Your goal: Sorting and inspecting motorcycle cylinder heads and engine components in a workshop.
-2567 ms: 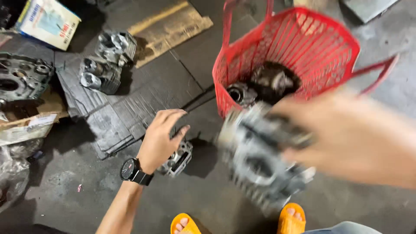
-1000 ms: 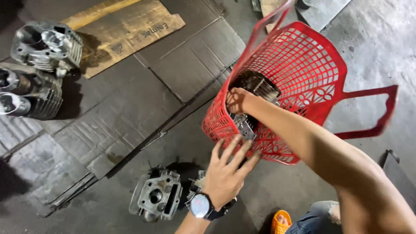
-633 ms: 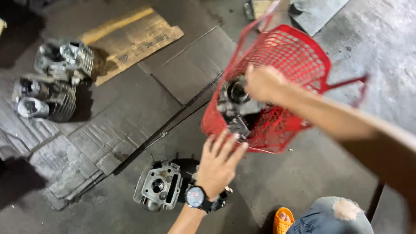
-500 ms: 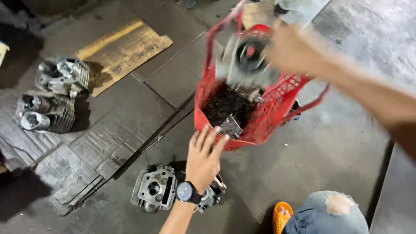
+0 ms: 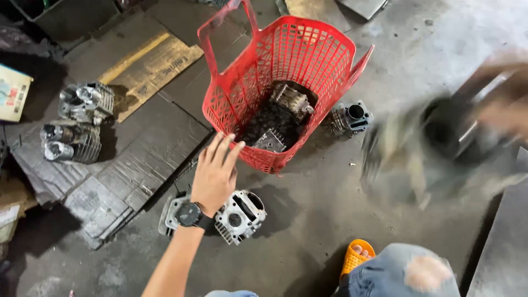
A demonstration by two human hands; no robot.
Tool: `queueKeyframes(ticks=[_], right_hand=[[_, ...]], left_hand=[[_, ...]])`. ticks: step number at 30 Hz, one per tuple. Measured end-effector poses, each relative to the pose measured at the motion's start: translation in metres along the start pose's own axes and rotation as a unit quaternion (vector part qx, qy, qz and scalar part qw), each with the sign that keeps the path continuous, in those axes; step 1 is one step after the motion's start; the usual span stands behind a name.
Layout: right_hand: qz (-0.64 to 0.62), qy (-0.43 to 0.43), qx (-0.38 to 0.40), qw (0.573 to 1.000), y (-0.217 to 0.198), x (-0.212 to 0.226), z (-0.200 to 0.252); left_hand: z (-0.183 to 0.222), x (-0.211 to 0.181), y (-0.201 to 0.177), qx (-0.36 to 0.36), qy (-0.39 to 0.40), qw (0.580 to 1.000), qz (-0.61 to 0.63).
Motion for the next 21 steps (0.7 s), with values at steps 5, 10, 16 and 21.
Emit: queueKeyframes(ticks=[5,10,16,21], right_hand=[[0.102,-0.132,0.047,0.985,0.158,0.204,0.049],[0.152,-0.290,0.044,0.944,0.347,0.222,-0.072],[-0.028,-0.382,0.077,0.921,0.353,0.226,-0.109],[-0.103,-0.187,-0.108,0.971,0.222,0.085,-0.205]], left_hand=[[-0.010,-0.024,-0.001,0.012,-0.013,1.000,0.001],[-0.041,-0.075,0.006,0.059,-0.035,0.997,-0.033],[-0.071,-0.113,0.032,0.219,-0.025,0.972,-0.083],[-0.086,-0.115,0.046,0.272,-0.059,0.958,-0.069]])
Point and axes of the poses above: each hand's wrist, its own z-axis away from the middle knuckle, its own y-axis out of the palm, x = y × z, the point moved 10 cm from there along -z, towards the middle knuckle, and after that the axes turned 10 degrees about x, right-handed, at the moved point
